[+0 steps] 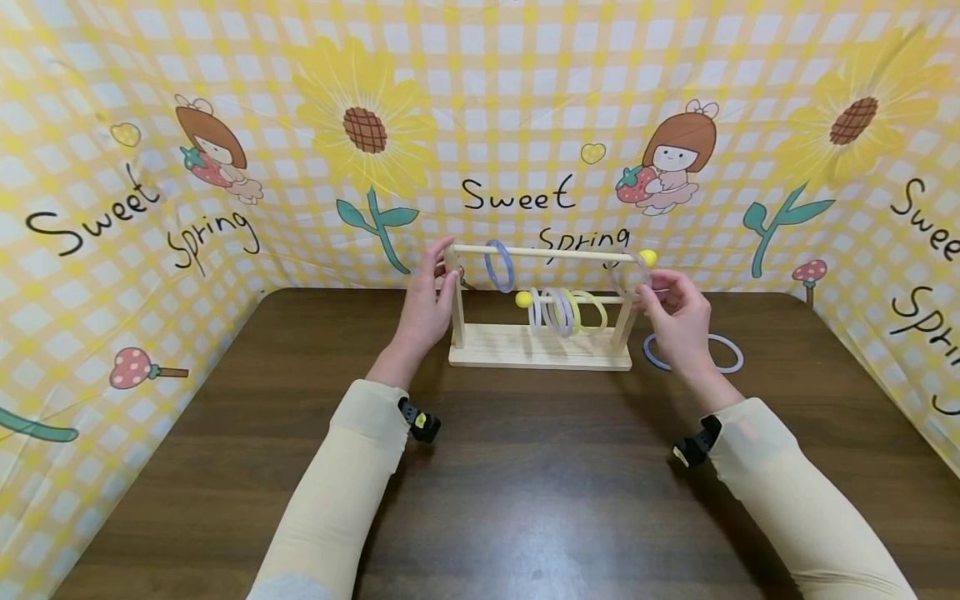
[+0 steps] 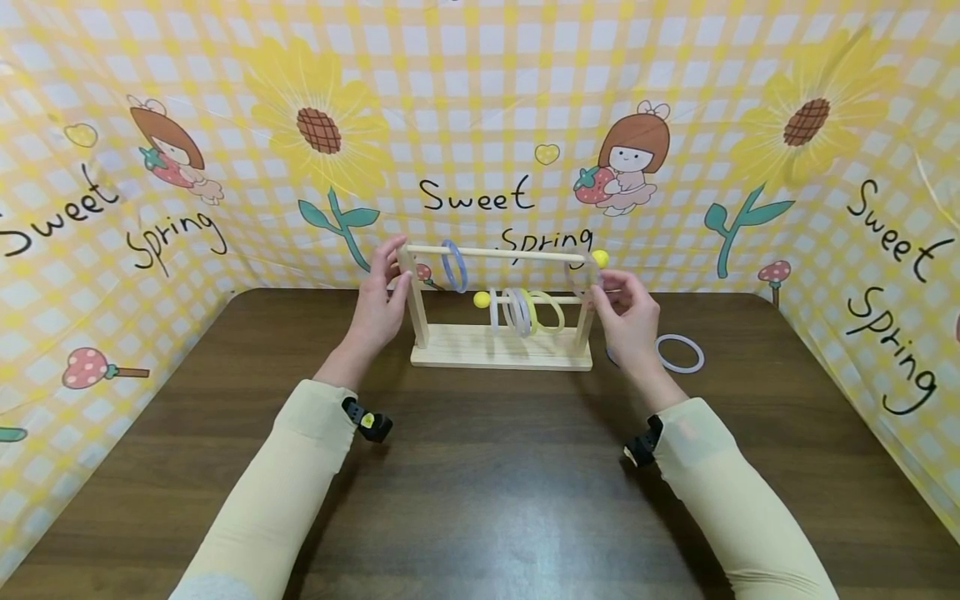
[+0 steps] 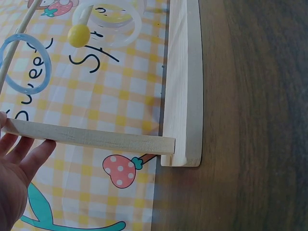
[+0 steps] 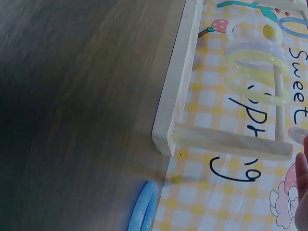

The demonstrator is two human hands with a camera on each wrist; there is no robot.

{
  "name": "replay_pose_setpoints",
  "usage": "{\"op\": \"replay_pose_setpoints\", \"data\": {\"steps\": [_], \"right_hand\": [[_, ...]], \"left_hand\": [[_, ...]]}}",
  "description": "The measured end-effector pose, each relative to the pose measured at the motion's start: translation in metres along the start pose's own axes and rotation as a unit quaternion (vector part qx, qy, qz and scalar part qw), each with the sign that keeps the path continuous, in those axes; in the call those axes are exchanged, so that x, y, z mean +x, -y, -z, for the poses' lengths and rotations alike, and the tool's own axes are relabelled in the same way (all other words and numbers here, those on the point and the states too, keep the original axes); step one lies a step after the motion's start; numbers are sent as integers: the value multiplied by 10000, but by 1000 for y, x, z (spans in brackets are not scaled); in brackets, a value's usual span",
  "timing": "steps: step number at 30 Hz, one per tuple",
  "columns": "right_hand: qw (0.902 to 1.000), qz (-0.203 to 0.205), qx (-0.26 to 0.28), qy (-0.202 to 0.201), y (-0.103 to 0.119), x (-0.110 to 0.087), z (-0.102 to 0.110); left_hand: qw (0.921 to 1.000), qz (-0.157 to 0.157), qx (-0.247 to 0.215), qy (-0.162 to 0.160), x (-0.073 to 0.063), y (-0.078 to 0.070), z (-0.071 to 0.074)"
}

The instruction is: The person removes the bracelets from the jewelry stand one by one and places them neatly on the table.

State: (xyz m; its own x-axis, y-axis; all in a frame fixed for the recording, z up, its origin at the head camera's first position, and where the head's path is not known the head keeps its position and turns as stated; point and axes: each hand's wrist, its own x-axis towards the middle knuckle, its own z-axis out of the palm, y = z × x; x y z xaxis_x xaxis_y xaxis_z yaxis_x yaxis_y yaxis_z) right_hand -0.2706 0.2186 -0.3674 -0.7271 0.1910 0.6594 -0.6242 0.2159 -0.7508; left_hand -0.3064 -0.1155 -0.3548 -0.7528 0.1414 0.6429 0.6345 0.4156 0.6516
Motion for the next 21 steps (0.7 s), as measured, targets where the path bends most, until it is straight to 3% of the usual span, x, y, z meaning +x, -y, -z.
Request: {"op": "replay_pose_setpoints", "data": {"steps": [5, 9, 21], "right_hand": [[9997, 125, -217, -35, 0, 2, 4], [9981, 164, -586, -50, 13, 3, 5], [9958, 427, -811, -36, 0, 17, 16]], "left_hand": [[10000, 17, -10, 2, 0, -1, 0], [10000, -9, -22, -5, -1, -1, 0], [10000, -41, -72, 2, 0, -1, 1]]}}
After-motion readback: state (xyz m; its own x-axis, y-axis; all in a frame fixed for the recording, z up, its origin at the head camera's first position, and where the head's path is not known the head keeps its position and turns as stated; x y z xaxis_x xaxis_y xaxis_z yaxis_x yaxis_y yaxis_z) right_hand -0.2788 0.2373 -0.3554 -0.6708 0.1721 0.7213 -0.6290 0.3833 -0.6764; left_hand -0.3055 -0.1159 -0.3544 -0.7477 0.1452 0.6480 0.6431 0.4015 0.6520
